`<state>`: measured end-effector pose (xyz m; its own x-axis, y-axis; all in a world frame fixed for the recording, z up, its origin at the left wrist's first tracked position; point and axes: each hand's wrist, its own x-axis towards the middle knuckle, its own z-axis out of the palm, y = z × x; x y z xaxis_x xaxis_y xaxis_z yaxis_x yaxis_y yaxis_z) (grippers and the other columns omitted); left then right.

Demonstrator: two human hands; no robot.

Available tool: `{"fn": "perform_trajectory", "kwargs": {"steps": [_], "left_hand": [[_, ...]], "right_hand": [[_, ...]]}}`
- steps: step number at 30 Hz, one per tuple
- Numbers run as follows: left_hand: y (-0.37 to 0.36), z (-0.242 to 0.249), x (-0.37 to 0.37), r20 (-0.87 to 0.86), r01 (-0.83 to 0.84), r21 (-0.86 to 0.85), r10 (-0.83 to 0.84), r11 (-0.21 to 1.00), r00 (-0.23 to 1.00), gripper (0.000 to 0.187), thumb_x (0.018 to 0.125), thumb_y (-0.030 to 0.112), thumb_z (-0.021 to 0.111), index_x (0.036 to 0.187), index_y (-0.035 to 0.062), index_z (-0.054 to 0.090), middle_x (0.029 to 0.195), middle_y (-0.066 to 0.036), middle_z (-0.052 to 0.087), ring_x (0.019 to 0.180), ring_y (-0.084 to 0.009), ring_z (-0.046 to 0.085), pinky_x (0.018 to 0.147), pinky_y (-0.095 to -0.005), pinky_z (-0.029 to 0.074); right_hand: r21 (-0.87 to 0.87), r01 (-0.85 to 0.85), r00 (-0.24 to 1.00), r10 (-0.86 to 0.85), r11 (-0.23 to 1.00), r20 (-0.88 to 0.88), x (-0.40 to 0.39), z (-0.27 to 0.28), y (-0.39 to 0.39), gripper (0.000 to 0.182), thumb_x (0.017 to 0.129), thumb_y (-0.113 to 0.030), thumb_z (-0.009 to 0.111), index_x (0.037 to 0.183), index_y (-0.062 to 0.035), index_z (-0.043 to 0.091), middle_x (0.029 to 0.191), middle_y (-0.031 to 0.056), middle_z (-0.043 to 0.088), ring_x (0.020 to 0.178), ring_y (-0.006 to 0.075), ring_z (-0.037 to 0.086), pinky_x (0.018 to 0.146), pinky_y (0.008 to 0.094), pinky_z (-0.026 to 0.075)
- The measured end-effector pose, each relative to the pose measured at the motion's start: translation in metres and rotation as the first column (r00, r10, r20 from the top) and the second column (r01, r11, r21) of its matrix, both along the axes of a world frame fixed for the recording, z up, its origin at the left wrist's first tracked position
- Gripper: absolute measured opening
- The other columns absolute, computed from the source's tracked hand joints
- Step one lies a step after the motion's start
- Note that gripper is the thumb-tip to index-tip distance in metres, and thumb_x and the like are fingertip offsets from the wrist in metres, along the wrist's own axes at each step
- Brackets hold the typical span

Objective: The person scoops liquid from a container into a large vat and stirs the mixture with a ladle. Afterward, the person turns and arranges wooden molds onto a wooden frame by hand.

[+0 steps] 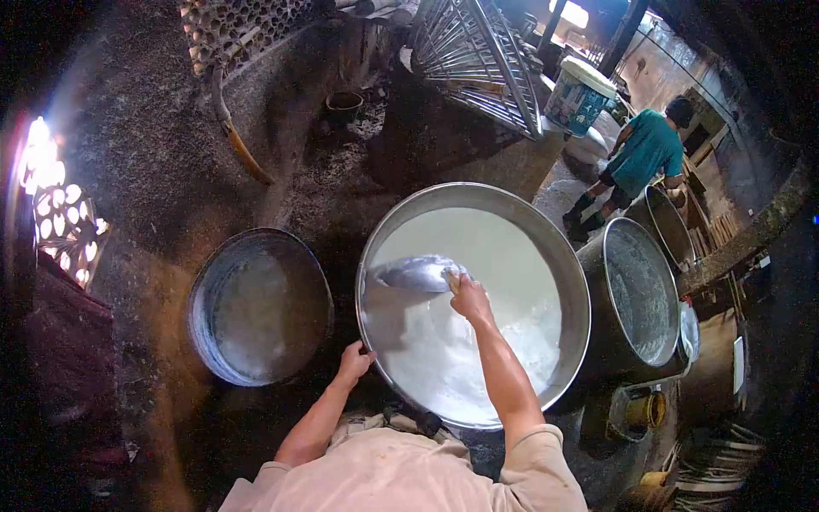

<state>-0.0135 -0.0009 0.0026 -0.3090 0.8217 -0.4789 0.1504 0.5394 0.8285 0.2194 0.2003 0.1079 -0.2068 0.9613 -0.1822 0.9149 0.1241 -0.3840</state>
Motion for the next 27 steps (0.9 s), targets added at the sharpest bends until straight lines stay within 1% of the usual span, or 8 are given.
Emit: {"fn": "perform_trajectory", "kwargs": {"steps": [3, 6, 11, 14, 21, 23, 25, 27], "left_hand": [[0.0, 0.009, 0.0, -0.029, -0.002, -0.021, 0.001, 1.0, 1.0, 0.029, 0.076, 0.019, 0.071, 0.102, 0.0057, 0.067, 0.097, -0.017, 0.069, 0.093, -0.0303, 0.066, 0.08, -0.0386, 0.049], [-0.001, -0.014, 0.003, -0.03, -0.05, 0.072, 0.052, 0.996, 0.998, 0.029, 0.076, 0.018, 0.071, 0.103, 0.0063, 0.067, 0.097, -0.016, 0.069, 0.093, -0.0293, 0.066, 0.08, -0.0378, 0.048], [0.001, -0.016, 0.002, -0.018, -0.045, 0.016, 0.046, 0.999, 0.999, 0.032, 0.075, 0.017, 0.07, 0.105, 0.0067, 0.067, 0.099, -0.015, 0.069, 0.094, -0.0278, 0.066, 0.082, -0.0371, 0.049], [0.002, -0.026, 0.001, 0.009, -0.045, 0.08, 0.044, 0.996, 0.999, 0.031, 0.077, 0.015, 0.07, 0.106, 0.0059, 0.067, 0.1, -0.014, 0.069, 0.095, -0.0263, 0.065, 0.082, -0.036, 0.049], [0.001, -0.027, 0.008, 0.02, -0.135, 0.049, 0.134, 0.99, 0.991, 0.033, 0.078, 0.014, 0.068, 0.109, 0.0028, 0.064, 0.101, -0.016, 0.068, 0.095, -0.0279, 0.064, 0.083, -0.0363, 0.048], [0.001, -0.026, 0.01, -0.057, -0.13, 0.033, 0.132, 0.991, 0.99, 0.031, 0.079, 0.015, 0.067, 0.107, 0.0016, 0.063, 0.098, -0.016, 0.067, 0.093, -0.0286, 0.064, 0.082, -0.0372, 0.048], [0.002, -0.016, 0.017, -0.144, -0.158, 0.051, 0.164, 0.986, 0.976, 0.029, 0.08, 0.016, 0.065, 0.105, 0.0011, 0.062, 0.097, -0.017, 0.067, 0.092, -0.0296, 0.064, 0.081, -0.0382, 0.048], [0.0, 0.001, 0.027, -0.16, -0.166, 0.028, 0.169, 0.986, 0.973, 0.031, 0.079, 0.015, 0.064, 0.107, 0.0019, 0.062, 0.1, -0.017, 0.067, 0.094, -0.0306, 0.064, 0.082, -0.039, 0.048]], "right_hand": [[-0.118, -0.011, 0.993, 0.025, 0.993, 0.115, 0.013, -0.029, 0.0, 0.046, 0.073, -0.012, 0.06, 0.117, -0.0016, 0.055, 0.109, 0.0205, 0.064, 0.101, 0.04, 0.061, 0.089, 0.0485, 0.05], [-0.177, -0.004, 0.986, 0.033, 0.984, 0.16, 0.039, -0.047, -0.024, 0.042, 0.074, -0.011, 0.06, 0.114, -0.0015, 0.057, 0.109, 0.0208, 0.064, 0.103, 0.04, 0.061, 0.089, 0.0481, 0.05], [-0.219, 0.043, 0.983, -0.003, 0.975, 0.182, 0.09, -0.068, -0.065, 0.039, 0.073, -0.01, 0.059, 0.111, 0.0, 0.059, 0.106, 0.0228, 0.065, 0.102, 0.0407, 0.061, 0.089, 0.0485, 0.05], [-0.264, 0.118, 0.985, -0.08, 0.957, 0.152, 0.128, -0.084, -0.087, 0.036, 0.074, -0.011, 0.058, 0.108, 0.0016, 0.061, 0.105, 0.0253, 0.065, 0.1, 0.0428, 0.062, 0.089, 0.0503, 0.05], [-0.31, 0.175, 0.974, -0.118, 0.934, 0.195, 0.217, -0.076, -0.135, 0.04, 0.074, -0.013, 0.059, 0.112, 0.0009, 0.058, 0.104, 0.0261, 0.064, 0.101, 0.0426, 0.061, 0.089, 0.0494, 0.049], [-0.319, 0.182, 0.976, -0.131, 0.93, 0.175, 0.243, -0.059, -0.145, 0.04, 0.074, -0.013, 0.06, 0.111, 0.0014, 0.058, 0.104, 0.0273, 0.064, 0.1, 0.0435, 0.06, 0.089, 0.0502, 0.049], [-0.09, -0.009, 0.964, 0.033, 0.996, 0.262, 0.28, -0.053, -0.152, 0.046, 0.069, -0.004, 0.056, 0.114, 0.0024, 0.058, 0.091, 0.0258, 0.067, 0.078, 0.0381, 0.067, 0.061, 0.0453, 0.056], [-0.11, 0.001, 0.968, 0.027, 0.994, 0.249, 0.305, -0.024, -0.154, 0.049, 0.07, -0.006, 0.057, 0.118, 0.0008, 0.057, 0.093, 0.0249, 0.067, 0.079, 0.0358, 0.068, 0.061, 0.044, 0.055]]}}
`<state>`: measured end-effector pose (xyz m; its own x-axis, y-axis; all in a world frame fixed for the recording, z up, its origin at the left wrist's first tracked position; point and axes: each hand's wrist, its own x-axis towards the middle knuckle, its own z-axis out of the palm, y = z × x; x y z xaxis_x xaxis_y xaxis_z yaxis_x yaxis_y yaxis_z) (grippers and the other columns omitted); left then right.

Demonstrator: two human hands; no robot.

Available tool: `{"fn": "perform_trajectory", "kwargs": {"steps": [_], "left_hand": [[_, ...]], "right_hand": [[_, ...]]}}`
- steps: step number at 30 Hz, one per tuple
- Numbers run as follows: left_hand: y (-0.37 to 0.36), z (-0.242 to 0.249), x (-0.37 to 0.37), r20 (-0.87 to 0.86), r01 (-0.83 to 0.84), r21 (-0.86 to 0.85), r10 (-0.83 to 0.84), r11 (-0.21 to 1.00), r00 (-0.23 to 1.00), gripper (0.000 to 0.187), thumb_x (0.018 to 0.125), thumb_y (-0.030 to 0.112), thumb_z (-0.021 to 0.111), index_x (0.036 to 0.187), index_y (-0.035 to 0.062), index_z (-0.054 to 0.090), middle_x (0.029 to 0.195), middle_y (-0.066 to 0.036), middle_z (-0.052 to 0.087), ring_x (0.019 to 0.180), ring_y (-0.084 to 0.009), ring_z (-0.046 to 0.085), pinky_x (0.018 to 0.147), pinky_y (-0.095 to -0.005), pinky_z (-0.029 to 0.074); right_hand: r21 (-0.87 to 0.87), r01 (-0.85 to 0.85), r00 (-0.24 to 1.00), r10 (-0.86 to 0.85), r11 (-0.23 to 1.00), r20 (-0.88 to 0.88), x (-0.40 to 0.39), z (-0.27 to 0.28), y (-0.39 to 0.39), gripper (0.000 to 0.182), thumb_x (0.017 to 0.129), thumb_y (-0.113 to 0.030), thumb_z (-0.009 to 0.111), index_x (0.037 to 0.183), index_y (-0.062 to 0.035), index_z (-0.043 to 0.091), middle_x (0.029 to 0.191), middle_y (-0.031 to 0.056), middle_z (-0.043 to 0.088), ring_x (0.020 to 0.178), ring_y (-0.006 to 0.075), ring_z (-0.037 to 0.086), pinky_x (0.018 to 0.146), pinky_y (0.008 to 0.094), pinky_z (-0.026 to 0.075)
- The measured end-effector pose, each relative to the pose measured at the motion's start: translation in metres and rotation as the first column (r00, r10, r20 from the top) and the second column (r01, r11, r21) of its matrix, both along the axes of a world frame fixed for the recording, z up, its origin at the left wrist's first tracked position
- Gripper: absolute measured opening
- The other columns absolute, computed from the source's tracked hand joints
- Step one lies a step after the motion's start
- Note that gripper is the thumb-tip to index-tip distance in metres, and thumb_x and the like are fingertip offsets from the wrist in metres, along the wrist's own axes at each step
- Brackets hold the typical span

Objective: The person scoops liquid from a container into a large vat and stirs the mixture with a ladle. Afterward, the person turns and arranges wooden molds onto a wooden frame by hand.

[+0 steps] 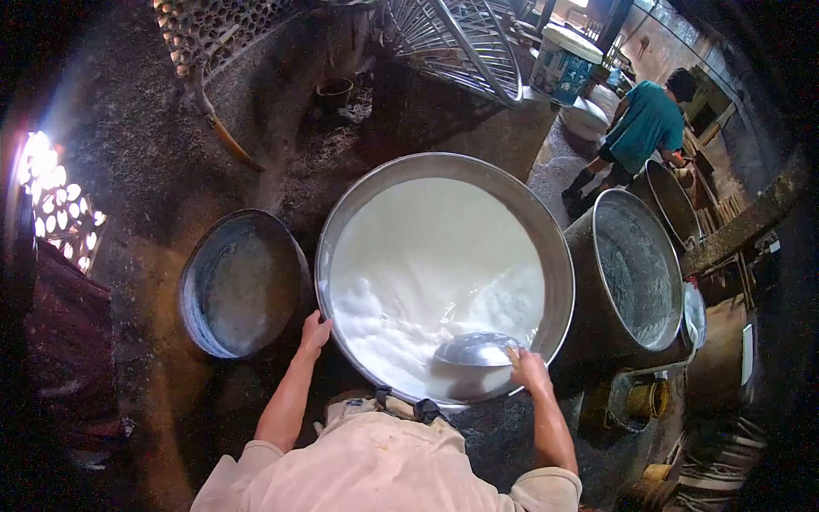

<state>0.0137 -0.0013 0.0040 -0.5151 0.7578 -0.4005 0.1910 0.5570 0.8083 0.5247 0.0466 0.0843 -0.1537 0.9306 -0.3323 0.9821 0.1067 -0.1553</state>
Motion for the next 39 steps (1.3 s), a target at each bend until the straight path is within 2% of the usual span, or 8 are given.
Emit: {"fn": "perform_trajectory", "kwargs": {"steps": [9, 10, 12, 14, 17, 22, 34, 39], "left_hand": [[-0.003, -0.004, 0.013, -0.11, -0.091, -0.028, 0.088, 0.995, 0.99, 0.039, 0.086, 0.016, 0.059, 0.123, 0.0065, 0.057, 0.116, -0.019, 0.063, 0.11, -0.0341, 0.059, 0.092, -0.0404, 0.046], [-0.003, -0.004, 0.013, -0.104, -0.096, -0.024, 0.093, 0.995, 0.99, 0.039, 0.087, 0.017, 0.059, 0.125, 0.0067, 0.057, 0.118, -0.02, 0.063, 0.111, -0.0344, 0.059, 0.093, -0.0403, 0.045], [-0.002, -0.005, 0.014, -0.087, -0.11, -0.017, 0.108, 0.994, 0.99, 0.039, 0.087, 0.016, 0.058, 0.125, 0.0065, 0.056, 0.118, -0.02, 0.063, 0.111, -0.0347, 0.059, 0.093, -0.0403, 0.045], [-0.003, -0.003, 0.015, -0.067, -0.121, -0.011, 0.12, 0.993, 0.991, 0.04, 0.087, 0.016, 0.058, 0.125, 0.0063, 0.056, 0.118, -0.02, 0.062, 0.112, -0.0349, 0.058, 0.093, -0.0403, 0.045], [-0.001, -0.004, 0.013, -0.108, -0.105, -0.042, 0.1, 0.994, 0.989, 0.04, 0.087, 0.017, 0.058, 0.125, 0.005, 0.056, 0.117, -0.02, 0.063, 0.112, -0.0353, 0.058, 0.093, -0.0404, 0.045], [-0.002, -0.008, 0.011, -0.123, -0.092, -0.011, 0.09, 0.996, 0.988, 0.033, 0.086, 0.018, 0.058, 0.114, 0.0002, 0.058, 0.112, -0.022, 0.063, 0.109, -0.0379, 0.058, 0.091, -0.0421, 0.045], [0.0, -0.014, -0.005, -0.044, 0.002, -0.015, -0.003, 1.0, 0.999, 0.029, 0.08, 0.015, 0.063, 0.103, -0.0025, 0.061, 0.102, -0.023, 0.065, 0.099, -0.0387, 0.062, 0.083, -0.0435, 0.047], [0.002, -0.04, -0.023, 0.158, 0.037, 0.009, -0.038, 0.999, 0.987, 0.024, 0.078, 0.013, 0.068, 0.096, -0.0017, 0.064, 0.088, -0.014, 0.067, 0.081, -0.0224, 0.062, 0.072, -0.0352, 0.048]], "right_hand": [[-0.042, 0.233, 0.935, -0.236, 0.972, -0.265, 0.055, 0.13, 0.037, 0.063, 0.06, -0.002, 0.068, 0.122, -0.0038, 0.058, 0.073, 0.0142, 0.066, 0.053, 0.0212, 0.063, 0.05, 0.0363, 0.053], [0.009, 0.226, 0.934, -0.214, 0.974, -0.285, 0.059, 0.128, 0.047, 0.062, 0.061, -0.003, 0.067, 0.122, -0.0037, 0.058, 0.073, 0.0149, 0.066, 0.052, 0.0239, 0.063, 0.05, 0.0374, 0.053], [0.342, 0.188, 0.953, -0.087, 0.921, -0.291, 0.062, 0.091, 0.071, 0.056, 0.067, -0.006, 0.063, 0.123, -0.005, 0.056, 0.093, 0.0225, 0.067, 0.085, 0.0413, 0.066, 0.072, 0.0472, 0.054], [0.232, 0.497, 0.851, -0.419, 0.836, -0.316, 0.029, 0.076, 0.088, 0.055, 0.068, -0.007, 0.064, 0.123, -0.0072, 0.055, 0.099, 0.0247, 0.066, 0.096, 0.0412, 0.063, 0.08, 0.048, 0.052], [0.203, 0.458, 0.869, -0.389, 0.865, -0.306, 0.03, 0.006, 0.123, 0.053, 0.069, -0.006, 0.063, 0.122, -0.0089, 0.056, 0.095, 0.0265, 0.066, 0.093, 0.0425, 0.064, 0.081, 0.0476, 0.053], [-0.035, 0.443, 0.827, -0.423, 0.896, -0.37, -0.006, -0.03, 0.107, 0.055, 0.066, -0.006, 0.06, 0.12, -0.0044, 0.057, 0.063, 0.0139, 0.063, 0.047, 0.0212, 0.061, 0.041, 0.0357, 0.052], [-0.211, 0.344, 0.789, -0.403, 0.915, -0.464, -0.108, -0.077, 0.019, 0.054, 0.064, -0.008, 0.062, 0.118, 0.0005, 0.056, 0.065, 0.0139, 0.063, 0.048, 0.0212, 0.061, 0.042, 0.0353, 0.053], [-0.254, 0.298, 0.766, -0.389, 0.92, -0.511, -0.157, -0.065, -0.015, 0.06, 0.064, -0.008, 0.064, 0.124, -0.0009, 0.053, 0.065, 0.0131, 0.063, 0.048, 0.0209, 0.061, 0.043, 0.0343, 0.052]]}}
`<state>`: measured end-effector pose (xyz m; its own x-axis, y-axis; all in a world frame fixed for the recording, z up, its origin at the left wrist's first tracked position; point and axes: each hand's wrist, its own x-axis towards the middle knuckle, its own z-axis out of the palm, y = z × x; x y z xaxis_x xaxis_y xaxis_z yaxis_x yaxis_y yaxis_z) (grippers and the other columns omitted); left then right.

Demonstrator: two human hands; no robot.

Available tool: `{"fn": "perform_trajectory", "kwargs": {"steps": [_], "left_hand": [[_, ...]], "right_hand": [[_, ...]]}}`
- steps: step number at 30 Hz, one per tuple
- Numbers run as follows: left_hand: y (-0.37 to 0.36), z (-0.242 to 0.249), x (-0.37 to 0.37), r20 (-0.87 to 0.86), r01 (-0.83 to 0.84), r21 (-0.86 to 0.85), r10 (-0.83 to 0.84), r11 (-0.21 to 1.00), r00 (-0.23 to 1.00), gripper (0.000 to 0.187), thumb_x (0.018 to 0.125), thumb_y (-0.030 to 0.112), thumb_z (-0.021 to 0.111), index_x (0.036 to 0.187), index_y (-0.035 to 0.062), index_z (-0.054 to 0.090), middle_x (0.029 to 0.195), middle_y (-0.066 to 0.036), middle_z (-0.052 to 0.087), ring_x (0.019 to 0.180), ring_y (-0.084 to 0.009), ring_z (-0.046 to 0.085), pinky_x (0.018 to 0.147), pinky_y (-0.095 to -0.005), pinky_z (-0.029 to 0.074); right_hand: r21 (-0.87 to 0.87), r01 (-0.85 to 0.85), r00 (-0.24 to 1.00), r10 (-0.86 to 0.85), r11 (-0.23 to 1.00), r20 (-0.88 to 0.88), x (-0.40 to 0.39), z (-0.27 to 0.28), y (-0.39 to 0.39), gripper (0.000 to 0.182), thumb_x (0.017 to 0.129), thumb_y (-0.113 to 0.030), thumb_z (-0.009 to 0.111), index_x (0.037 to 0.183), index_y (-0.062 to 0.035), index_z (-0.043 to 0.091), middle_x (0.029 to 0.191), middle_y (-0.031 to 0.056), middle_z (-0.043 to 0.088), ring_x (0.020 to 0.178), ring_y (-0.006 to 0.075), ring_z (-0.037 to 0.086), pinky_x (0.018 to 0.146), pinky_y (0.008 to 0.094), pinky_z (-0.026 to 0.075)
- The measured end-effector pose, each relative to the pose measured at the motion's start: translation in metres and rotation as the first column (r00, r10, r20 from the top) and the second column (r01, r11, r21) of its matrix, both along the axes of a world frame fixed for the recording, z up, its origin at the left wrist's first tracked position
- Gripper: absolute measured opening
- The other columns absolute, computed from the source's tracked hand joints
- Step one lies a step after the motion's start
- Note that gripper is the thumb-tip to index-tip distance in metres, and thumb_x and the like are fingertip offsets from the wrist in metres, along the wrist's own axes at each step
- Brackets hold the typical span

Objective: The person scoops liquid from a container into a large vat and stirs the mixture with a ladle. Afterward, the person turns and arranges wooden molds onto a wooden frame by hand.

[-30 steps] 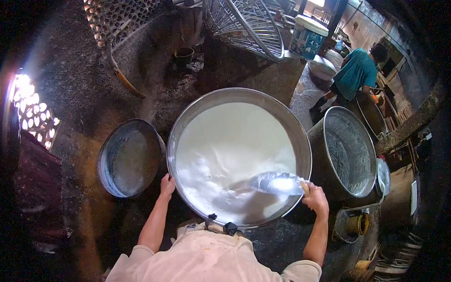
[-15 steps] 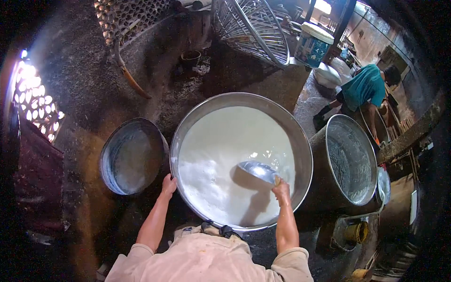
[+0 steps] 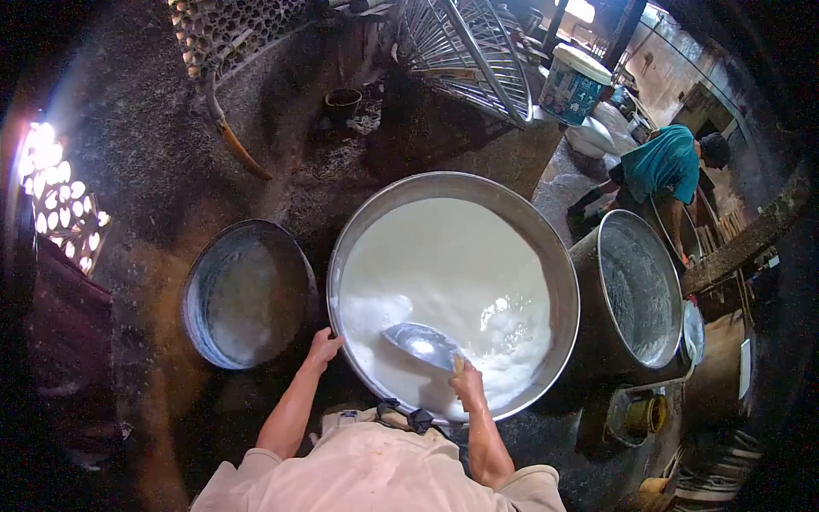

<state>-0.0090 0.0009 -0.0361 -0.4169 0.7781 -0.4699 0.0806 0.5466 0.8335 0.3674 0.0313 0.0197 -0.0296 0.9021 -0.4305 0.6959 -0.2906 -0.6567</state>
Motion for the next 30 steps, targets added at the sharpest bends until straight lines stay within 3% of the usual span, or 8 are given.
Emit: {"fn": "perform_trajectory", "kwargs": {"steps": [4, 13, 17, 19, 21, 25, 27, 30], "left_hand": [[-0.001, 0.025, -0.001, 0.126, 0.023, 0.031, -0.027, 0.999, 0.992, 0.02, 0.08, 0.006, 0.067, 0.099, -0.0002, 0.066, 0.084, -0.007, 0.068, 0.074, -0.0145, 0.06, 0.068, -0.0315, 0.048], [-0.002, -0.023, -0.01, 0.083, 0.121, 0.072, -0.127, 0.99, 0.988, 0.025, 0.075, 0.003, 0.063, 0.099, 0.0037, 0.069, 0.09, -0.013, 0.07, 0.084, -0.0218, 0.066, 0.075, -0.0358, 0.05], [0.0, -0.008, -0.006, -0.015, 0.122, 0.11, -0.121, 0.986, 0.993, 0.026, 0.075, 0.005, 0.065, 0.1, 0.0032, 0.068, 0.089, -0.013, 0.07, 0.084, -0.0231, 0.065, 0.075, -0.0363, 0.049], [-0.002, 0.003, -0.01, -0.042, 0.181, 0.037, -0.179, 0.983, 0.983, 0.025, 0.077, 0.008, 0.067, 0.101, 0.0032, 0.068, 0.087, -0.013, 0.069, 0.083, -0.024, 0.065, 0.074, -0.0367, 0.048], [-0.002, 0.015, -0.006, 0.061, 0.109, 0.071, -0.114, 0.991, 0.992, 0.025, 0.078, 0.012, 0.07, 0.101, 0.0031, 0.068, 0.086, -0.013, 0.069, 0.082, -0.0248, 0.065, 0.074, -0.0373, 0.048], [-0.002, 0.045, -0.006, 0.047, 0.139, -0.011, -0.139, 0.99, 0.989, 0.019, 0.083, 0.009, 0.068, 0.1, 0.0015, 0.067, 0.084, -0.005, 0.067, 0.076, -0.0158, 0.057, 0.069, -0.032, 0.045], [-0.003, 0.049, -0.005, 0.021, 0.124, -0.001, -0.124, 0.992, 0.992, 0.026, 0.077, 0.015, 0.071, 0.099, 0.0018, 0.067, 0.089, -0.014, 0.069, 0.084, -0.0252, 0.065, 0.075, -0.0374, 0.048], [-0.002, 0.026, -0.005, -0.004, 0.108, 0.024, -0.108, 0.994, 0.994, 0.026, 0.077, 0.015, 0.071, 0.099, 0.0013, 0.067, 0.09, -0.015, 0.069, 0.084, -0.0268, 0.066, 0.075, -0.0376, 0.049]], "right_hand": [[-0.122, 0.01, 1.0, -0.013, 0.993, -0.02, -0.035, 0.037, -0.019, 0.071, 0.065, -0.009, 0.065, 0.134, -0.0037, 0.047, 0.066, 0.0124, 0.063, 0.048, 0.0204, 0.06, 0.043, 0.0348, 0.053], [-0.099, -0.102, 0.995, 0.101, 0.99, -0.022, -0.074, 0.162, 0.022, 0.061, 0.068, -0.005, 0.068, 0.127, -0.0027, 0.054, 0.068, 0.0099, 0.061, 0.052, 0.0161, 0.058, 0.045, 0.0326, 0.05], [0.05, -0.198, 0.965, 0.186, 0.979, 0.186, -0.11, 0.193, 0.086, 0.061, 0.068, -0.007, 0.065, 0.128, -0.0072, 0.053, 0.079, 0.018, 0.067, 0.064, 0.0269, 0.066, 0.058, 0.0389, 0.055], [0.387, -0.337, 0.914, 0.201, 0.858, 0.352, -0.122, 0.143, 0.124, 0.06, 0.069, -0.01, 0.065, 0.127, -0.007, 0.051, 0.092, 0.022, 0.067, 0.082, 0.037, 0.067, 0.075, 0.0447, 0.055], [0.295, -0.271, 0.923, 0.161, 0.916, 0.349, -0.145, 0.129, 0.148, 0.057, 0.069, -0.009, 0.064, 0.124, -0.007, 0.053, 0.103, 0.0211, 0.066, 0.099, 0.0398, 0.062, 0.087, 0.0471, 0.051], [0.177, -0.36, 0.854, 0.247, 0.916, 0.458, -0.145, 0.094, 0.167, 0.052, 0.069, -0.009, 0.065, 0.12, -0.0066, 0.055, 0.108, 0.0201, 0.065, 0.104, 0.0373, 0.061, 0.088, 0.0458, 0.051], [0.083, -0.435, 0.782, 0.33, 0.897, 0.528, -0.131, 0.078, 0.159, 0.05, 0.07, -0.008, 0.064, 0.119, -0.0065, 0.056, 0.113, 0.0186, 0.063, 0.109, 0.0358, 0.058, 0.091, 0.0454, 0.05], [-0.007, -0.383, 0.783, 0.329, 0.924, 0.527, -0.11, 0.064, 0.141, 0.045, 0.071, -0.008, 0.063, 0.116, -0.0037, 0.058, 0.116, 0.0176, 0.062, 0.11, 0.0348, 0.058, 0.092, 0.0457, 0.048]]}}
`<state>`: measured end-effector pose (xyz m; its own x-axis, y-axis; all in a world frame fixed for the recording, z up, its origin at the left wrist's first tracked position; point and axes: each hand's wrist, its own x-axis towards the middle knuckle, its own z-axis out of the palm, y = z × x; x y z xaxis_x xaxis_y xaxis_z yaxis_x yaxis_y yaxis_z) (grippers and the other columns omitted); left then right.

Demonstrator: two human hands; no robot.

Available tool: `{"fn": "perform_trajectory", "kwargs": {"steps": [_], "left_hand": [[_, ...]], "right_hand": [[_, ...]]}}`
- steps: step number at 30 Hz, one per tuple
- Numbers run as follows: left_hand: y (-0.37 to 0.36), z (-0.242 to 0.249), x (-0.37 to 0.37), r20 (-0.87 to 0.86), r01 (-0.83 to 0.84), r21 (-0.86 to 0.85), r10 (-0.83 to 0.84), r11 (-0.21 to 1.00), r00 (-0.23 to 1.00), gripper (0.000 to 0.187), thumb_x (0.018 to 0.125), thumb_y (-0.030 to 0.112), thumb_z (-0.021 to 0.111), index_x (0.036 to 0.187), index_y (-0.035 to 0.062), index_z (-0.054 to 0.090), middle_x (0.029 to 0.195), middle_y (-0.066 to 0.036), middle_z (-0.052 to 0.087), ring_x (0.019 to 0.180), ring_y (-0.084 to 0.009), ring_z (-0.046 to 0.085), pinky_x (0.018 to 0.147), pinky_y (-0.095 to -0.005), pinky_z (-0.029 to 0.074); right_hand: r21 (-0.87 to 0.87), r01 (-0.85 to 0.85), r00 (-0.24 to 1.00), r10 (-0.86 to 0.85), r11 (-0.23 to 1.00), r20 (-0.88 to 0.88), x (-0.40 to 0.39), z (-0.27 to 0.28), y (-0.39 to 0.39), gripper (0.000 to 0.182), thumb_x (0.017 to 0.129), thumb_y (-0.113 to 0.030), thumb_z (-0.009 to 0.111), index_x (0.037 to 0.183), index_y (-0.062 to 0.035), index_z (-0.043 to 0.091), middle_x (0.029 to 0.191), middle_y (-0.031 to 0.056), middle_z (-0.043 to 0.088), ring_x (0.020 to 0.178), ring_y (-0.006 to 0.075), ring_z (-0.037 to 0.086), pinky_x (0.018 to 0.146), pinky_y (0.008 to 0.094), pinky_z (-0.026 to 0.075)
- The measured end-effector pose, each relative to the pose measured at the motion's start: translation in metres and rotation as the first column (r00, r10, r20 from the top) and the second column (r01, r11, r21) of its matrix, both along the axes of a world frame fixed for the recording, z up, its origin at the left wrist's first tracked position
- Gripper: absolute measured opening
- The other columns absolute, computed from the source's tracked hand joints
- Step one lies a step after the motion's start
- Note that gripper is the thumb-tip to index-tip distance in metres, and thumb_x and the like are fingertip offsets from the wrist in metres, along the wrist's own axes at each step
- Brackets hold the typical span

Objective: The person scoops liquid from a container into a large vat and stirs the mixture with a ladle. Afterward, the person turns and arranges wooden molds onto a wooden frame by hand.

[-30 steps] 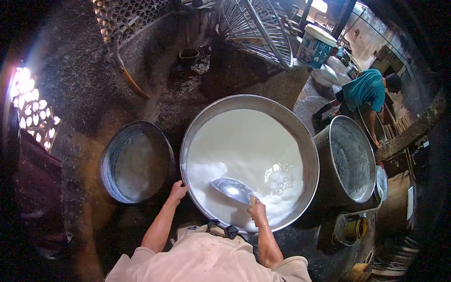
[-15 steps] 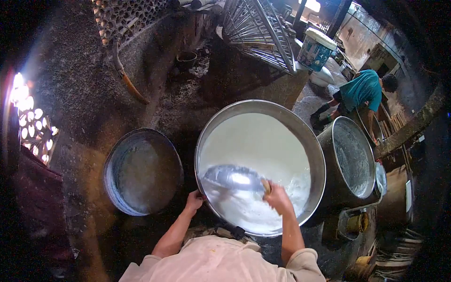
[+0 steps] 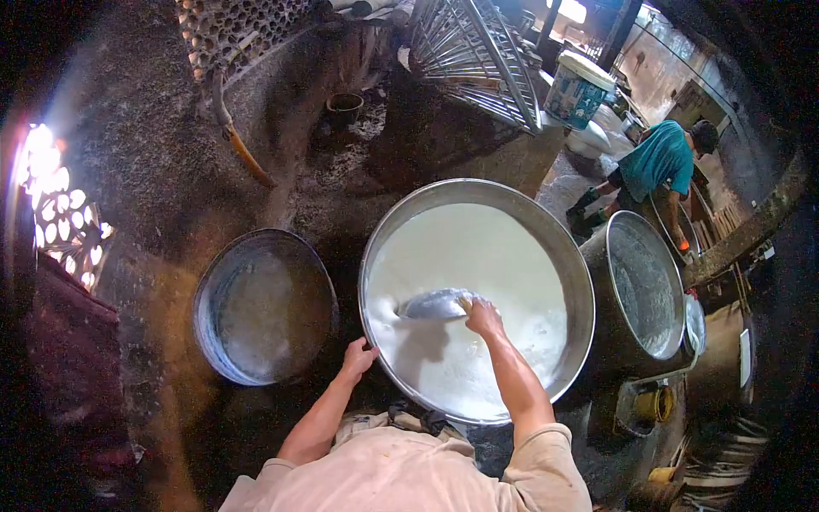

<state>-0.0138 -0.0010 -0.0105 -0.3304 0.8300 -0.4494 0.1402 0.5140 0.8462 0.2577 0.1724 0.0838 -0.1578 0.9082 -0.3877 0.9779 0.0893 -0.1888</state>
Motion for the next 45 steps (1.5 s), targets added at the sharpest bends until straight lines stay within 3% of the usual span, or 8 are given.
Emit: {"fn": "perform_trajectory", "kwargs": {"steps": [12, 17, 21, 31, 34, 37, 39, 45], "left_hand": [[0.004, -0.019, -0.001, -0.003, -0.025, -0.023, 0.025, 0.999, 1.0, 0.029, 0.078, 0.013, 0.069, 0.105, 0.0024, 0.067, 0.095, -0.014, 0.07, 0.089, -0.0242, 0.065, 0.078, -0.0364, 0.049], [0.002, -0.016, 0.004, 0.014, -0.078, -0.028, 0.079, 0.997, 0.997, 0.025, 0.08, 0.01, 0.067, 0.103, 0.0009, 0.066, 0.095, -0.013, 0.069, 0.088, -0.0219, 0.064, 0.077, -0.0349, 0.048], [0.001, -0.008, 0.011, 0.019, -0.137, -0.033, 0.138, 0.99, 0.99, 0.025, 0.08, 0.008, 0.066, 0.104, 0.0003, 0.065, 0.095, -0.012, 0.069, 0.087, -0.0199, 0.063, 0.077, -0.0336, 0.048], [0.0, 0.015, 0.035, -0.085, -0.241, 0.027, 0.243, 0.97, 0.966, 0.029, 0.081, 0.01, 0.059, 0.109, 0.0009, 0.063, 0.1, -0.015, 0.068, 0.093, -0.025, 0.064, 0.082, -0.0354, 0.047], [-0.001, 0.023, 0.038, -0.127, -0.253, 0.013, 0.253, 0.967, 0.959, 0.031, 0.082, 0.01, 0.058, 0.112, 0.0011, 0.062, 0.104, -0.016, 0.067, 0.098, -0.028, 0.063, 0.085, -0.0363, 0.046], [0.0, 0.005, 0.032, -0.167, -0.238, 0.008, 0.236, 0.971, 0.957, 0.033, 0.083, 0.012, 0.058, 0.115, 0.0016, 0.061, 0.108, -0.018, 0.066, 0.101, -0.0298, 0.063, 0.086, -0.0369, 0.046], [-0.001, -0.002, 0.03, -0.18, -0.236, 0.022, 0.236, 0.972, 0.955, 0.033, 0.084, 0.012, 0.058, 0.116, 0.0018, 0.061, 0.109, -0.019, 0.066, 0.102, -0.0304, 0.063, 0.087, -0.0371, 0.046], [-0.001, 0.005, 0.032, -0.215, -0.251, -0.001, 0.244, 0.968, 0.945, 0.033, 0.085, 0.014, 0.06, 0.115, 0.0022, 0.061, 0.108, -0.019, 0.066, 0.102, -0.0301, 0.063, 0.086, -0.0375, 0.046]], "right_hand": [[-0.158, 0.134, 0.991, -0.133, 0.978, 0.019, 0.133, -0.05, -0.074, 0.035, 0.078, -0.012, 0.057, 0.111, 0.0003, 0.06, 0.112, 0.0225, 0.063, 0.106, 0.0392, 0.059, 0.09, 0.048, 0.049], [-0.151, 0.056, 0.998, -0.053, 0.987, 0.021, 0.186, -0.008, -0.111, 0.039, 0.073, -0.008, 0.058, 0.111, 0.0025, 0.06, 0.108, 0.0237, 0.064, 0.103, 0.0411, 0.059, 0.089, 0.0492, 0.049], [-0.062, 0.072, 0.997, -0.072, 0.995, 0.012, 0.246, 0.016, -0.125, 0.04, 0.071, -0.011, 0.059, 0.109, 0.0023, 0.059, 0.096, 0.028, 0.065, 0.095, 0.0447, 0.061, 0.084, 0.0504, 0.048], [0.085, 0.13, 0.98, -0.115, 0.988, -0.161, 0.331, 0.112, -0.085, 0.066, 0.062, -0.003, 0.069, 0.127, -0.0073, 0.057, 0.074, 0.0159, 0.068, 0.051, 0.0206, 0.063, 0.046, 0.0343, 0.052], [0.316, 0.262, 0.939, -0.165, 0.912, -0.302, 0.322, 0.085, -0.053, 0.055, 0.069, -0.003, 0.058, 0.124, -0.0067, 0.057, 0.077, 0.0208, 0.068, 0.055, 0.0292, 0.065, 0.048, 0.0377, 0.053], [0.492, 0.362, 0.932, -0.315, 0.792, -0.179, 0.307, 0.016, -0.018, 0.054, 0.072, -0.005, 0.053, 0.126, -0.0091, 0.055, 0.084, 0.0228, 0.068, 0.07, 0.0356, 0.069, 0.058, 0.043, 0.056], [0.339, 0.409, 0.911, -0.355, 0.847, -0.211, 0.298, -0.004, -0.002, 0.054, 0.072, -0.006, 0.054, 0.126, -0.0099, 0.054, 0.084, 0.0246, 0.067, 0.073, 0.0383, 0.068, 0.059, 0.0446, 0.056], [-0.015, 0.479, 0.812, -0.449, 0.878, -0.372, 0.257, -0.032, -0.028, 0.056, 0.067, -0.002, 0.057, 0.123, -0.0045, 0.056, 0.068, 0.0141, 0.064, 0.05, 0.0214, 0.062, 0.043, 0.0351, 0.052]]}}
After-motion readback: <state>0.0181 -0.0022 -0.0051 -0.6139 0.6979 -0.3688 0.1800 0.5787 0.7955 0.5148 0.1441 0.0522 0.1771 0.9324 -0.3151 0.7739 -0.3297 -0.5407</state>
